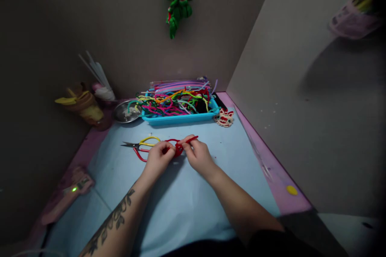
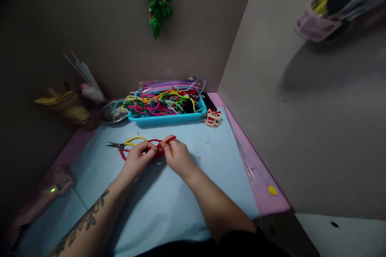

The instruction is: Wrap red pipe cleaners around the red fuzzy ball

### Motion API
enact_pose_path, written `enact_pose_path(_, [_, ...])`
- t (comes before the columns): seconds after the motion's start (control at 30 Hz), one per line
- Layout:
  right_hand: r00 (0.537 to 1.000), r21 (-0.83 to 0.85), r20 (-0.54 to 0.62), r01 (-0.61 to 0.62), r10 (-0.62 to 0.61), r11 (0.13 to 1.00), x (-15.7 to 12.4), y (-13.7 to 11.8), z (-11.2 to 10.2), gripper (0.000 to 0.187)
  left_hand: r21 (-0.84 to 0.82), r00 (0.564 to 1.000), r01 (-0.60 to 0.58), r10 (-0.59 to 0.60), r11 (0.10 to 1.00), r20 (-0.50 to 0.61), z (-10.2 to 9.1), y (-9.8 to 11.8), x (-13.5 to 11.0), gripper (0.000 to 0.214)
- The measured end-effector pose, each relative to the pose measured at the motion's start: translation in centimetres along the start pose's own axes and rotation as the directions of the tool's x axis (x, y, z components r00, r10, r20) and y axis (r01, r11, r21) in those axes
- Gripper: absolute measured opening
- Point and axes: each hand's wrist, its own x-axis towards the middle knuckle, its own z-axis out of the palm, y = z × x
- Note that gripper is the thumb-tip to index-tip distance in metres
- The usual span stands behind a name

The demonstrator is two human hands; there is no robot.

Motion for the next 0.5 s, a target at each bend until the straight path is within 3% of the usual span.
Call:
enact_pose_path(0.1, [0.998, -0.062, 0.010, 0.054, -0.054, 0.997, -0.3, 0.2, 0.1, 0.017, -0.007, 1.000, 0.011, -0.011, 1.000, -0.012, -0.2, 0.1, 0.0, 0.014])
enact_pose_path(0.2, [0.999, -0.046, 0.021, 0.035, -0.034, 0.998, -0.4, 0.4, 0.2, 0.015, -0.024, 1.000, 0.012, -0.013, 1.000, -0.016, -0.3, 0.5, -0.1, 0.015])
enact_pose_path(0.33, [0.995, 0.174, 0.020, -0.104, 0.102, 0.979, -0.5, 0.4, 0.6, 0.016, -0.035, 1.000, 0.001, -0.002, 0.999, -0.018, -0.3, 0.8, -0.1, 0.016])
enact_pose_path(0.5, [0.940, 0.593, 0.154, -0.335, 0.306, 0.732, -0.1, 0.1, 1.2, 0.037, -0.028, 1.000, 0.015, -0.015, 1.000, 0.011, -0.3, 0.5, -0.1, 0.019])
